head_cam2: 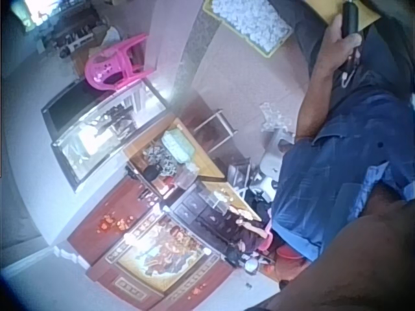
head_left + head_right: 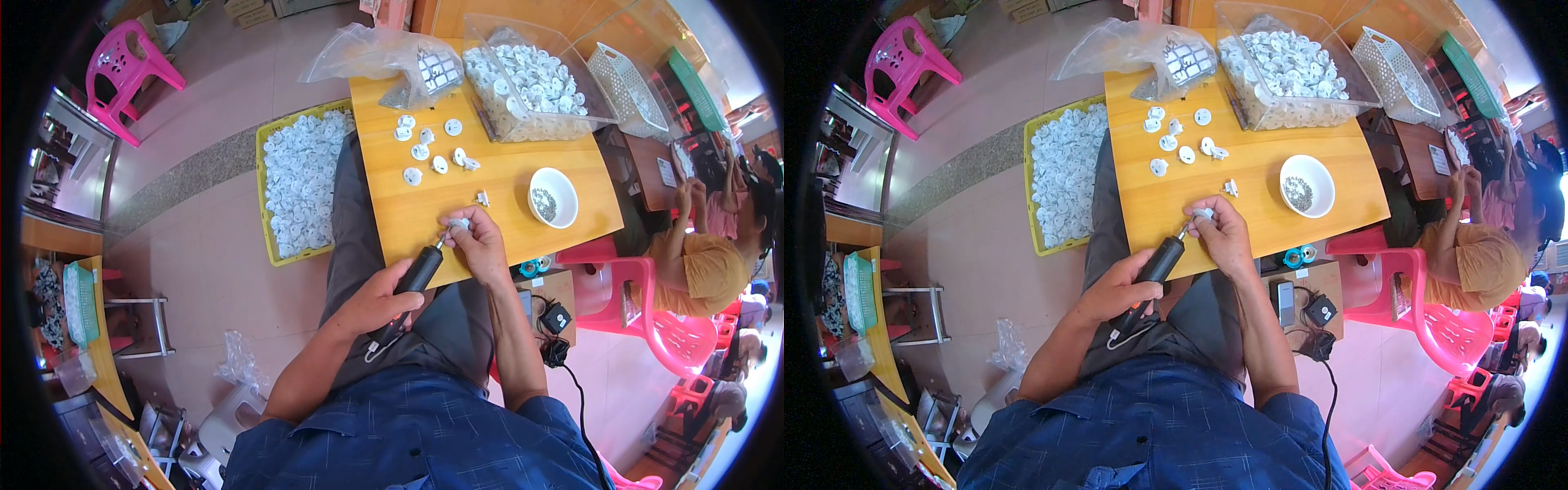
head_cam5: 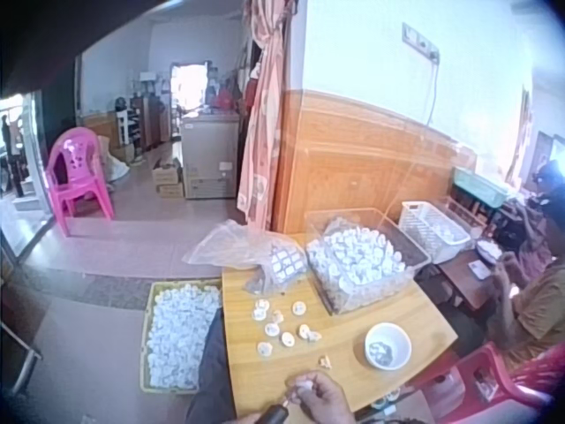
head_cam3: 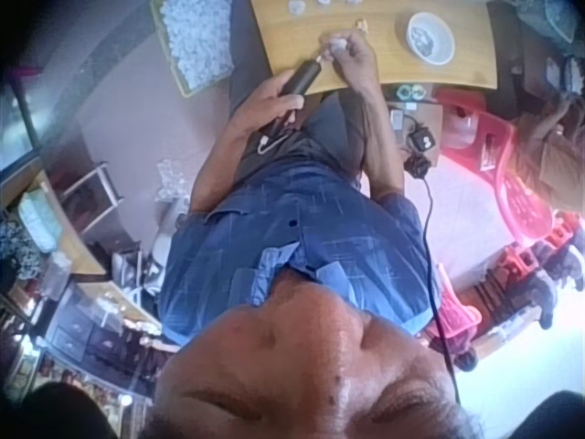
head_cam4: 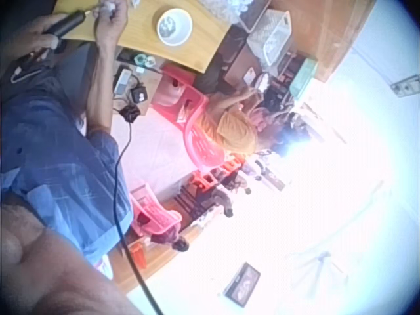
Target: Assembling small plastic components using an electric screwdriver.
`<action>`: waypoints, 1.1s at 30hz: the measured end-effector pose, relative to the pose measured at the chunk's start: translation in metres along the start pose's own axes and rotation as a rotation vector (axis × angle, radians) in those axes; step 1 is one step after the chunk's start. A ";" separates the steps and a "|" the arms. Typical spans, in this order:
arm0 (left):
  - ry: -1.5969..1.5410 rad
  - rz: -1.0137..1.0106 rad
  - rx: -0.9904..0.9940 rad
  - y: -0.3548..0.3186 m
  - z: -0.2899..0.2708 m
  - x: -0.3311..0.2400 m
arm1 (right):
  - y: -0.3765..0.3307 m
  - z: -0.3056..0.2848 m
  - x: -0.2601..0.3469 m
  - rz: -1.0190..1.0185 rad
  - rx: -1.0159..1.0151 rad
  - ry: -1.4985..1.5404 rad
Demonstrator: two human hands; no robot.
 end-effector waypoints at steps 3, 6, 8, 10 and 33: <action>0.008 -0.003 -0.002 0.000 0.000 0.000 | 0.000 0.000 -0.001 0.003 -0.001 0.014; 0.018 0.008 -0.004 0.002 -0.001 0.002 | 0.000 0.001 0.001 0.007 0.001 0.031; 0.028 0.015 -0.008 0.002 -0.001 0.001 | -0.001 0.001 0.001 0.013 -0.002 0.029; 0.022 0.018 -0.005 0.002 0.000 0.000 | 0.000 0.001 0.001 0.009 -0.008 0.025; -0.084 -0.044 0.022 0.004 0.001 -0.003 | 0.000 0.002 0.007 0.021 -0.007 0.071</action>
Point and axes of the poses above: each hand's wrist, its own y-axis towards the middle knuckle, its own z-axis out of the palm, x = y × z, the point moved 1 cm from there along y, towards the middle knuckle, and after that the axes turned 12 degrees about -x, right-handed, at the moved point
